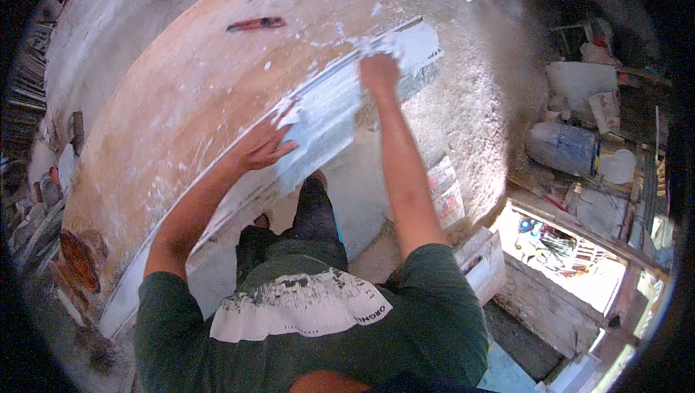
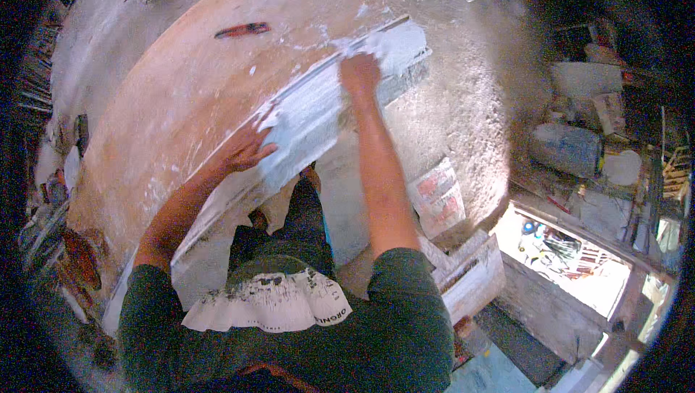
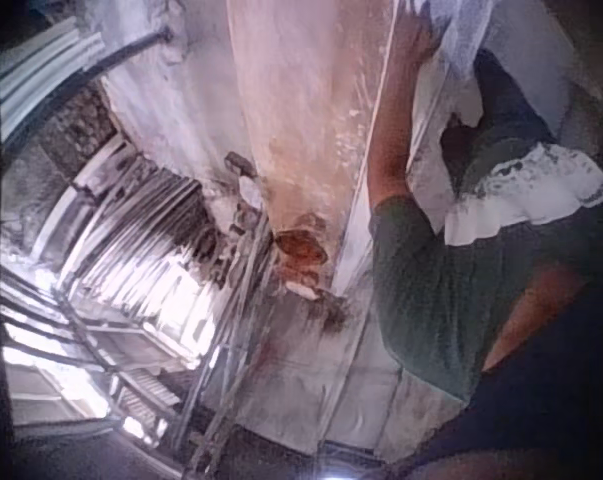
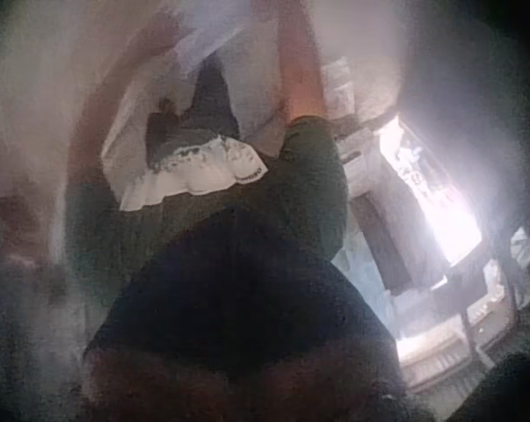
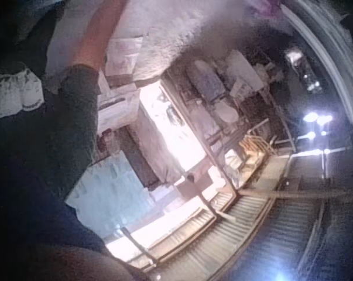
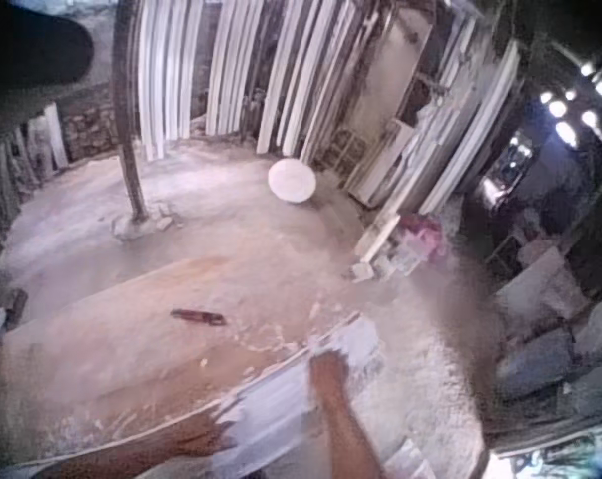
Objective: The person scoops white paste from a bucket and spreads it onto a long wooden beam using a cloth. They repeatedly smooth and wipe the surface along the beam's length, occasionally dipping the cloth into the bucket to reload material.
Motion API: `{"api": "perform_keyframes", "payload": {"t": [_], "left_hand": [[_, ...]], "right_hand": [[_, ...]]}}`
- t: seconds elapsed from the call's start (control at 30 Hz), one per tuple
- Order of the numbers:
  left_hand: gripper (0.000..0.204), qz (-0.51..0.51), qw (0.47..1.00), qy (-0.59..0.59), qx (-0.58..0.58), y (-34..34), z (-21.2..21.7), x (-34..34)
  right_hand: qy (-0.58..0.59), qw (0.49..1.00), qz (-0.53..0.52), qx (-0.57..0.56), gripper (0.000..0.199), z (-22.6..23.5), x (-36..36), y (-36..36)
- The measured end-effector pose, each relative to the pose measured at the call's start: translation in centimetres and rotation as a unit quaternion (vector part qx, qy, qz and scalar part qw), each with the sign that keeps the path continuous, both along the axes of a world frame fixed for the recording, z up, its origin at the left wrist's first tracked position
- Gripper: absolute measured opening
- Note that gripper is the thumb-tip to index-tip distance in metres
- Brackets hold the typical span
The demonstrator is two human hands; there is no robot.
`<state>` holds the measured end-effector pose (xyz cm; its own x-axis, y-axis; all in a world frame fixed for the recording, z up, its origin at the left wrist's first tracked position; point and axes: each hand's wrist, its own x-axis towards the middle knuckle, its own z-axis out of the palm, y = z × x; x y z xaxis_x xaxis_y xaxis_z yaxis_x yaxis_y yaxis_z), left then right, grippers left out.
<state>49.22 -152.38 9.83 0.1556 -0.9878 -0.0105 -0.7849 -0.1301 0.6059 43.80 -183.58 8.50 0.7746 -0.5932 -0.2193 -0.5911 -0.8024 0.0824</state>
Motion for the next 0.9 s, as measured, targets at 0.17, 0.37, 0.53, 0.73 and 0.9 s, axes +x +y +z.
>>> {"api": "perform_keyframes", "payload": {"t": [0.17,0.37,0.53,0.73,0.9], "left_hand": [[0.064,0.024,0.999,0.027,-0.021,-14.3,-4.0,-0.7],[0.056,0.015,0.991,-0.093,-0.097,-17.2,-2.5,-2.8],[0.052,0.007,0.991,-0.065,-0.119,-8.6,-1.6,-4.0],[0.043,-0.033,0.996,-0.045,-0.063,13.5,-0.8,-4.1],[0.042,-0.002,0.997,-0.059,0.041,33.7,0.3,-3.1]], "right_hand": [[0.025,0.993,0.082,-0.075,0.034,-8.5,0.2,-19.1],[0.005,0.943,0.221,-0.247,0.027,-6.9,-5.0,-18.1],[0.030,0.989,0.076,-0.122,0.032,-4.0,-8.2,-2.3],[-0.060,0.993,0.099,0.033,0.043,-2.4,-10.6,23.1],[0.015,0.969,0.087,0.233,0.060,0.4,-9.9,42.0]]}}
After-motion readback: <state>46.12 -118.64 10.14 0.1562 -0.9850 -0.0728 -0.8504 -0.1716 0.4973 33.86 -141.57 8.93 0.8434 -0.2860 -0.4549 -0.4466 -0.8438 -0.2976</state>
